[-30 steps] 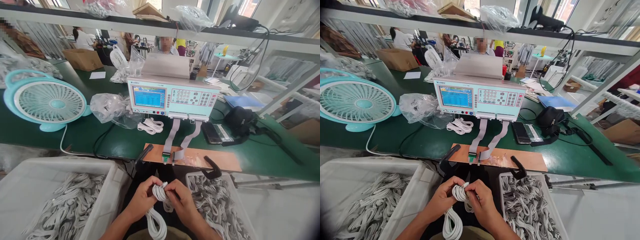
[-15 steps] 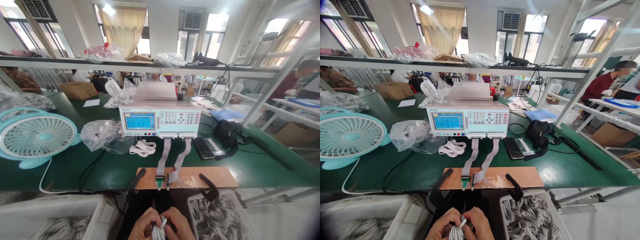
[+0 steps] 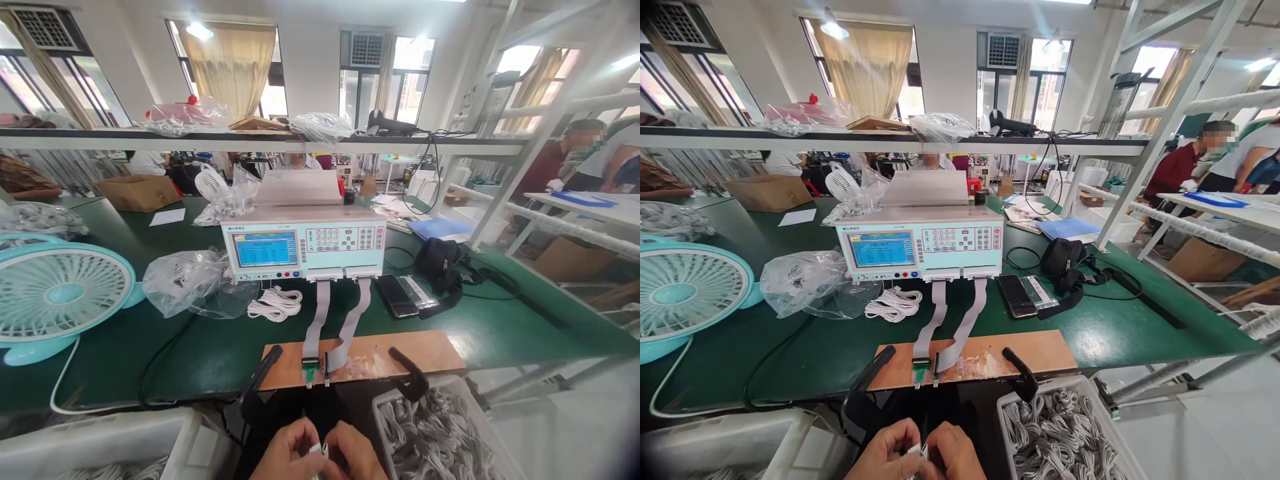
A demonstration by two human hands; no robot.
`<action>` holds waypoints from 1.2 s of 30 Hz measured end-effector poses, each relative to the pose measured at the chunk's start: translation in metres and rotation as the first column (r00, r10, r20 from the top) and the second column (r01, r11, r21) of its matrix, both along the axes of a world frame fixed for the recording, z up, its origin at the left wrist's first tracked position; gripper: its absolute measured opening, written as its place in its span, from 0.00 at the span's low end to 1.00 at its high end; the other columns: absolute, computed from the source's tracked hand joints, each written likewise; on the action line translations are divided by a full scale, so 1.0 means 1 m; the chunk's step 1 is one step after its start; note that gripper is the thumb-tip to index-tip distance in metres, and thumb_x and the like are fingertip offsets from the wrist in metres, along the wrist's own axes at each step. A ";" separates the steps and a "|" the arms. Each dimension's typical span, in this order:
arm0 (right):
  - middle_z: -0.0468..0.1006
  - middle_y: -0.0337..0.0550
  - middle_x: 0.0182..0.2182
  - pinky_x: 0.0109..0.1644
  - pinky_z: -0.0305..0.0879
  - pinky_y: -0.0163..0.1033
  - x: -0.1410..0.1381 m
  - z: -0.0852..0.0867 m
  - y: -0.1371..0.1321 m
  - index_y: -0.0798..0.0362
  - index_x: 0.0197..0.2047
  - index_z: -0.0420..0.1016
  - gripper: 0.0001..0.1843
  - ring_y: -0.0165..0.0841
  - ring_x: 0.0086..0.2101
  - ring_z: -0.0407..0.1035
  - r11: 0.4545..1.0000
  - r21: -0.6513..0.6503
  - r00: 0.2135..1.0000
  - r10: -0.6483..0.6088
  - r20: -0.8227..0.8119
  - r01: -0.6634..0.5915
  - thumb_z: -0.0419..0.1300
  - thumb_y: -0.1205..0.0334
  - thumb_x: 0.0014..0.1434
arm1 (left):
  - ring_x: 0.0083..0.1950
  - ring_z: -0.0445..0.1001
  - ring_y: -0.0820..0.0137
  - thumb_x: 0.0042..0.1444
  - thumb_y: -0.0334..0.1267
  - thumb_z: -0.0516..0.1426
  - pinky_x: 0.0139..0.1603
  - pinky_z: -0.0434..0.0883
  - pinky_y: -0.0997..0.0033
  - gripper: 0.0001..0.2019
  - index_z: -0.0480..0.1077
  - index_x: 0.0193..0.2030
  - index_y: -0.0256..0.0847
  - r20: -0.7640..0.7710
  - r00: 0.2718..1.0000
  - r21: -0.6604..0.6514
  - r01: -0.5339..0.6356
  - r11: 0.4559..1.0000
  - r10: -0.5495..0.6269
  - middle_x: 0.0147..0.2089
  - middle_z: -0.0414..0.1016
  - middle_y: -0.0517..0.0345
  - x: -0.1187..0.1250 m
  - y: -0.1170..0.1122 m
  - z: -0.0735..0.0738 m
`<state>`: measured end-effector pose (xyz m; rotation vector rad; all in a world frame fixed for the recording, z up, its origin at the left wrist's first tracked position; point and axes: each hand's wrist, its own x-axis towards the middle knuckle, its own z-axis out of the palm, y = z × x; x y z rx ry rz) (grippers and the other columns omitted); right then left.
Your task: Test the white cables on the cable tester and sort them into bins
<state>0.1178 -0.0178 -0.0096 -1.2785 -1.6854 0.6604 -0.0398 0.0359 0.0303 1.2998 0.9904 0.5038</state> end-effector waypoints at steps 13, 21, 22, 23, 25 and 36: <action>0.69 0.41 0.28 0.34 0.61 0.35 0.010 0.023 0.015 0.53 0.34 0.71 0.14 0.32 0.29 0.65 0.991 -0.124 0.962 -0.086 -0.258 0.055 0.49 0.57 0.63 | 0.29 0.62 0.74 0.46 0.38 0.59 0.32 0.61 0.76 0.07 0.70 0.32 0.37 0.170 0.947 0.029 -0.282 0.959 0.273 0.27 0.66 0.62 0.023 -0.009 -0.009; 0.70 0.40 0.24 0.31 0.60 0.34 0.004 0.006 0.039 0.56 0.33 0.77 0.17 0.31 0.27 0.64 0.929 -0.369 0.860 -0.208 -0.466 0.025 0.57 0.50 0.57 | 0.32 0.68 0.71 0.34 0.37 0.66 0.38 0.64 0.72 0.20 0.74 0.37 0.36 0.362 0.858 -0.338 -0.244 0.909 0.364 0.29 0.72 0.57 0.013 0.001 -0.028; 0.70 0.40 0.24 0.30 0.60 0.33 0.003 0.006 0.042 0.56 0.33 0.78 0.17 0.31 0.26 0.63 0.924 -0.381 0.853 -0.213 -0.476 0.019 0.57 0.49 0.56 | 0.32 0.68 0.71 0.34 0.38 0.66 0.38 0.64 0.72 0.19 0.74 0.37 0.35 0.349 0.854 -0.354 -0.261 0.898 0.386 0.29 0.72 0.57 0.012 0.003 -0.028; 0.70 0.40 0.23 0.29 0.59 0.33 0.002 0.007 0.044 0.56 0.32 0.78 0.18 0.30 0.25 0.63 0.919 -0.393 0.847 -0.221 -0.484 0.015 0.58 0.49 0.55 | 0.31 0.68 0.71 0.35 0.39 0.66 0.37 0.64 0.72 0.18 0.74 0.36 0.35 0.327 0.854 -0.361 -0.282 0.889 0.404 0.28 0.72 0.57 0.010 0.004 -0.028; 0.69 0.39 0.22 0.27 0.58 0.33 -0.001 0.009 0.048 0.57 0.32 0.78 0.19 0.29 0.24 0.61 0.909 -0.418 0.833 -0.234 -0.501 0.004 0.59 0.48 0.54 | 0.28 0.66 0.73 0.38 0.42 0.66 0.33 0.63 0.74 0.16 0.75 0.34 0.35 0.275 0.859 -0.342 -0.332 0.879 0.431 0.24 0.70 0.59 0.009 0.007 -0.030; 0.67 0.36 0.19 0.23 0.52 0.31 -0.007 0.019 0.053 0.58 0.31 0.79 0.19 0.25 0.20 0.57 0.854 -0.520 0.737 -0.338 -0.585 -0.021 0.64 0.48 0.48 | 0.20 0.50 0.79 0.53 0.49 0.55 0.21 0.49 0.78 0.16 0.66 0.25 0.36 0.107 0.959 -0.029 -0.261 0.965 0.263 0.18 0.54 0.68 0.007 0.014 -0.030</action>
